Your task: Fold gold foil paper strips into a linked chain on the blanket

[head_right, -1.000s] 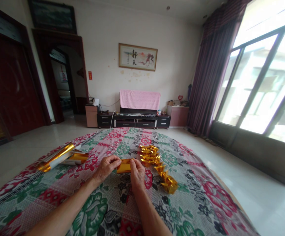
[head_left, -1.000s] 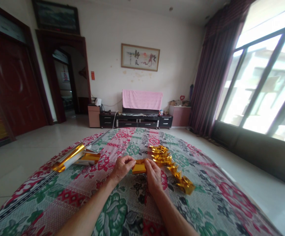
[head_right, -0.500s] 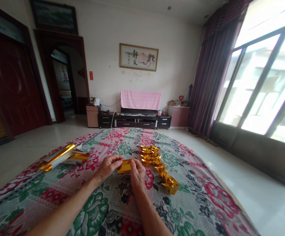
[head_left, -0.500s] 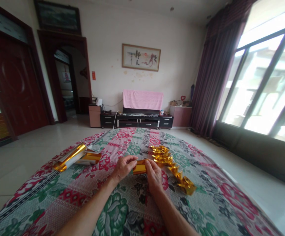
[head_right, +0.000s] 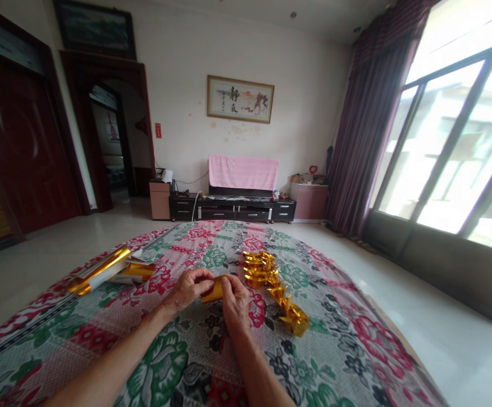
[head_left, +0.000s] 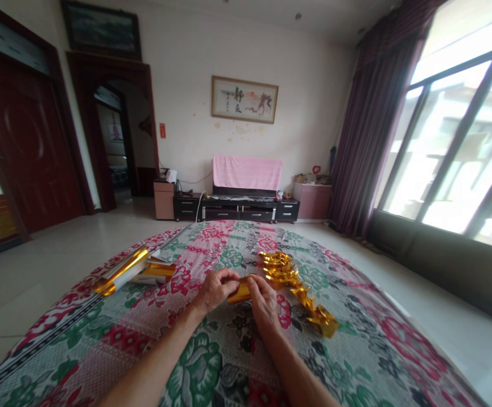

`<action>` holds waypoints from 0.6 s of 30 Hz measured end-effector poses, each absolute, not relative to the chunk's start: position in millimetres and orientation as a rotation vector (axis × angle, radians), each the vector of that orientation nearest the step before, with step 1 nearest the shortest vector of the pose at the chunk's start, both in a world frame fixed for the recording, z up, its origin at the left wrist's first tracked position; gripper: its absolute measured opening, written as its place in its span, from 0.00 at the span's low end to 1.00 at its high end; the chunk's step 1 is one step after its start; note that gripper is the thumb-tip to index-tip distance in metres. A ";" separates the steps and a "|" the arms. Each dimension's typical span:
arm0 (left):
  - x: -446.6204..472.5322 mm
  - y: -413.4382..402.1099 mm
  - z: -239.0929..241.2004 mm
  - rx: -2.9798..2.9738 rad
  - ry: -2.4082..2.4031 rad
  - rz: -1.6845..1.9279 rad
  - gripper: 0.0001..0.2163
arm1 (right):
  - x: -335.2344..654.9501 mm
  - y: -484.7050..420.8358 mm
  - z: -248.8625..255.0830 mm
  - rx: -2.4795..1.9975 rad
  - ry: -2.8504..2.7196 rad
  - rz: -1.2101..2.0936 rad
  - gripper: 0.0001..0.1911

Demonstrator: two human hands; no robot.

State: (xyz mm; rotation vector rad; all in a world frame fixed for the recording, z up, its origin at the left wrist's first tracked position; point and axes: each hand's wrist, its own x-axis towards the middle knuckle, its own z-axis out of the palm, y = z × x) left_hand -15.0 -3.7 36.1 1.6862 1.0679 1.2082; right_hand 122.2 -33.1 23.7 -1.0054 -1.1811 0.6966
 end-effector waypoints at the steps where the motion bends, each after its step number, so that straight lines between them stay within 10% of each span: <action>1: -14.9 -4.1 36.5 1.687 1.069 1.205 0.09 | 122.5 -32.4 22.9 -1.006 -1.182 0.698 0.15; 18: -13.8 -3.7 33.9 1.550 0.982 1.208 0.07 | 121.5 -28.8 18.9 -0.968 -1.135 0.786 0.14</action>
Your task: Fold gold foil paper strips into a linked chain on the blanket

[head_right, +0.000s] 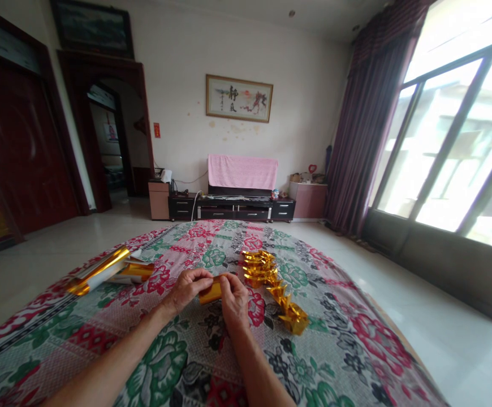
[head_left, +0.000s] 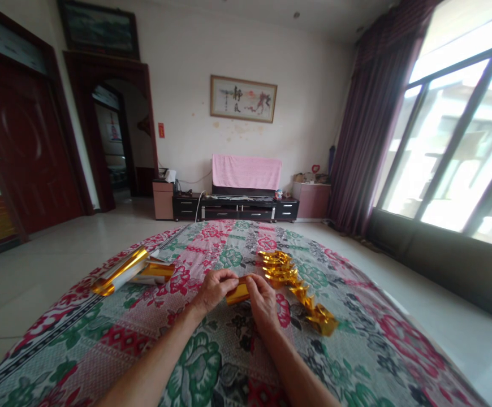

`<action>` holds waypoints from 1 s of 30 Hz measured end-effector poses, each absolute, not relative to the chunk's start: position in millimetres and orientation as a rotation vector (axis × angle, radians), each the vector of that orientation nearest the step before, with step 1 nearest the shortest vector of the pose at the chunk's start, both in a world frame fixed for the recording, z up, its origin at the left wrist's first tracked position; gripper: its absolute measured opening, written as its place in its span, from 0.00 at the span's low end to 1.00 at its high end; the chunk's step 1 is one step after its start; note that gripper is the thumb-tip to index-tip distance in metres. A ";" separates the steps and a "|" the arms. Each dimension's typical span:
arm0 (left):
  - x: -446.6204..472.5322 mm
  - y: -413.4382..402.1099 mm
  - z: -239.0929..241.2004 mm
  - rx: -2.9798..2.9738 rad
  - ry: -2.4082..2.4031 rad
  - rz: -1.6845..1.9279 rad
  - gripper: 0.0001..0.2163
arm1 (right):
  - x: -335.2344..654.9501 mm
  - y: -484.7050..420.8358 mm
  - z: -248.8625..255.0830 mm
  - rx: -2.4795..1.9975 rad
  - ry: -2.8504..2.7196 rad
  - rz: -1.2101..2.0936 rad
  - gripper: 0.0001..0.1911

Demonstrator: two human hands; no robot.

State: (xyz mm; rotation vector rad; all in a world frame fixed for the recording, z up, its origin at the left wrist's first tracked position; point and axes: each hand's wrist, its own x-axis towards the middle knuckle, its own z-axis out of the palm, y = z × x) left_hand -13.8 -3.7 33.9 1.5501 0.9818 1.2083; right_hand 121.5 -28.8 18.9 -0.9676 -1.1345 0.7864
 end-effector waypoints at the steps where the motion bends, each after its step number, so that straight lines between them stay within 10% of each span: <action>1: -14.0 -2.8 33.1 1.530 0.989 1.223 0.08 | 121.2 -27.8 18.2 -0.957 -1.118 0.812 0.15; 30: -14.8 3.4 34.8 1.195 0.982 1.379 0.07 | 121.6 -21.2 8.0 -0.909 -1.084 1.083 0.20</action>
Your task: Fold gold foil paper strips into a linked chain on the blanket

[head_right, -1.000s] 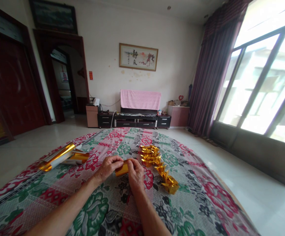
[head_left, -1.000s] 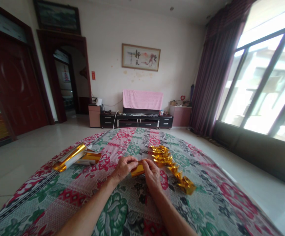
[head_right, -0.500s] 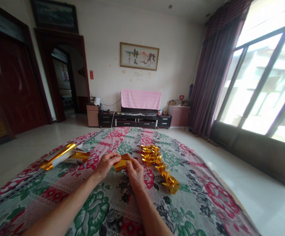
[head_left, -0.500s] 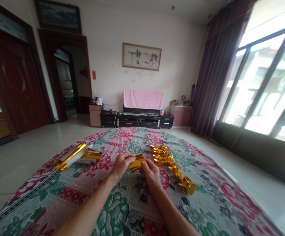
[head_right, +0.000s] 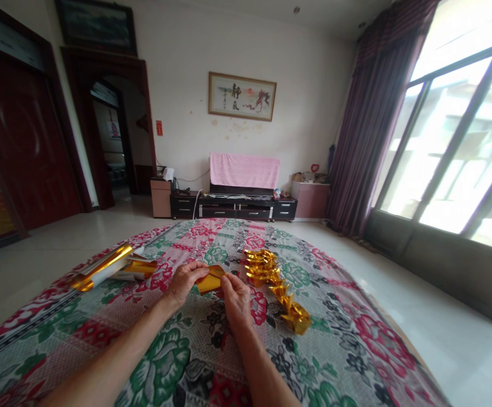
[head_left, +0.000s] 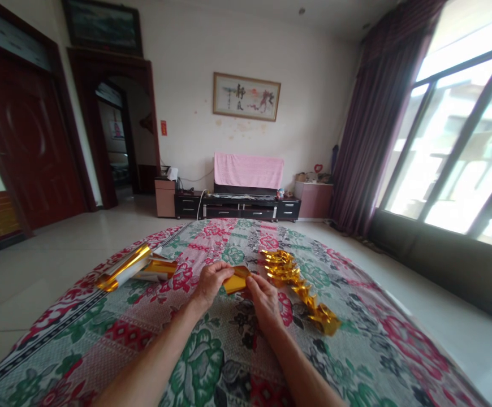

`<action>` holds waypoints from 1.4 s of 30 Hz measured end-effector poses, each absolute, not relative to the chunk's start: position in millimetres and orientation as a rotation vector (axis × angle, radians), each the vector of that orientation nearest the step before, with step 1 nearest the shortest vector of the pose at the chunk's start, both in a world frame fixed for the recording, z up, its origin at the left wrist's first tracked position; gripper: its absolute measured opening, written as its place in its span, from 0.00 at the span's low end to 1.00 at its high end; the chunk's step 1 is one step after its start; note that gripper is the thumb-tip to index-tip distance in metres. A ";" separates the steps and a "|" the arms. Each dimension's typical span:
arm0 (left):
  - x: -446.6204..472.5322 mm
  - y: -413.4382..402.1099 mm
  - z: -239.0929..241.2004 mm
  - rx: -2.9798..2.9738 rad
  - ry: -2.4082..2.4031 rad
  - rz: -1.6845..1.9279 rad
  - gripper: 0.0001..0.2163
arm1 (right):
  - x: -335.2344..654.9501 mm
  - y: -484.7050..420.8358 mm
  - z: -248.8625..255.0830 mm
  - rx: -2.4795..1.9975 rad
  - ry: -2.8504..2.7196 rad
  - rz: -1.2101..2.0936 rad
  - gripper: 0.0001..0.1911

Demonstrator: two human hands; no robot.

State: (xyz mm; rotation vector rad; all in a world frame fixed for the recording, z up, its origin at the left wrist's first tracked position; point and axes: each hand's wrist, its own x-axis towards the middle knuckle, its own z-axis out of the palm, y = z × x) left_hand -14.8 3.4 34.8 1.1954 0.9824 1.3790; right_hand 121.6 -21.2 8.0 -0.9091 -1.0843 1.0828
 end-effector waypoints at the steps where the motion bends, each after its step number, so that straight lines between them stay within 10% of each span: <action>1: -14.6 3.2 35.5 1.185 0.981 1.376 0.07 | 121.8 -21.3 8.2 -0.908 -1.079 1.090 0.20; 42: -7.8 0.5 44.4 1.178 0.955 1.493 0.10 | 118.3 -27.0 13.4 -0.987 -1.316 1.083 0.18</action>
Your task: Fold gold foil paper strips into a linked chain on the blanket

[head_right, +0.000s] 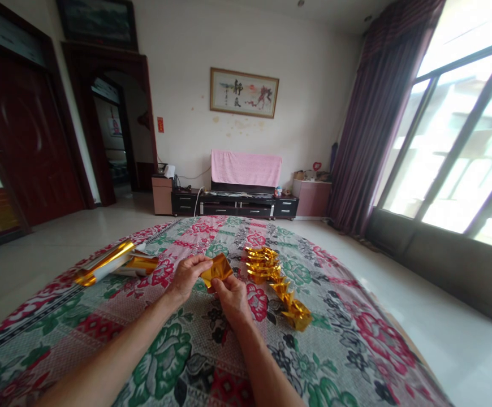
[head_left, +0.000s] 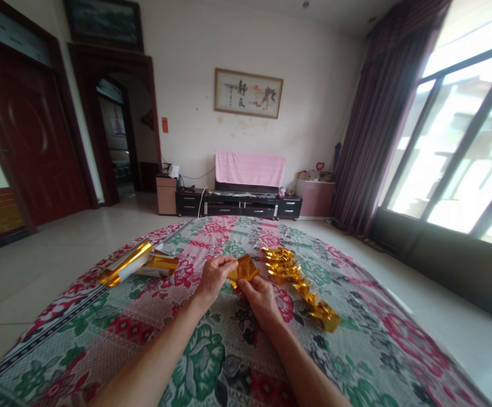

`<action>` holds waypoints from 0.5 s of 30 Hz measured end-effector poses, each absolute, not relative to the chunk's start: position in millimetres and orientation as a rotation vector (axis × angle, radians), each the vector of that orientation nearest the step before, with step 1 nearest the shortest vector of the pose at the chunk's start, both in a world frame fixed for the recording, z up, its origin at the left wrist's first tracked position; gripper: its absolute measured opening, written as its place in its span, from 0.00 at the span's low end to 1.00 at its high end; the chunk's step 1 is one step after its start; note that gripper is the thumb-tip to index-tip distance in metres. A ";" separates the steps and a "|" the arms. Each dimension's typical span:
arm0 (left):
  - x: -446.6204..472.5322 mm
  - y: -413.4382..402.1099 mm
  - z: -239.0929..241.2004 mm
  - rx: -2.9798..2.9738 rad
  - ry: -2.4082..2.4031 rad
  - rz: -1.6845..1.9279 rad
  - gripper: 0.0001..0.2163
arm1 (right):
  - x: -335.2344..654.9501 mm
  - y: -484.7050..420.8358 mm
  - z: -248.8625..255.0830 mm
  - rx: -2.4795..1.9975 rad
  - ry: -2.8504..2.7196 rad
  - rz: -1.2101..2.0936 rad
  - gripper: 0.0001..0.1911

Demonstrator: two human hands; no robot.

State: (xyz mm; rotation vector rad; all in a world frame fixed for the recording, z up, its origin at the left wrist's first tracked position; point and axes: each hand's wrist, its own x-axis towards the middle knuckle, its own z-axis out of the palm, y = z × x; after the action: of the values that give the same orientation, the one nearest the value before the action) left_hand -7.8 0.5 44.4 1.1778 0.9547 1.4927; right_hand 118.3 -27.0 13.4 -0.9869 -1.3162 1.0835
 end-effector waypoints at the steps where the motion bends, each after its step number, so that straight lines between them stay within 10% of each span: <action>1: -7.5 0.9 44.1 1.184 0.954 1.496 0.10 | 117.6 -27.4 13.8 -0.971 -1.321 1.091 0.18; 15: -6.3 4.9 38.0 1.201 0.990 1.523 0.11 | 114.5 -29.7 12.6 -0.905 -1.333 1.195 0.19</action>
State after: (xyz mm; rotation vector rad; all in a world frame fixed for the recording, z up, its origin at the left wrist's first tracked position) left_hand -6.3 4.9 38.0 1.2015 0.9897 1.5230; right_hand 114.5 -29.7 12.6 -0.9051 -1.3331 1.1952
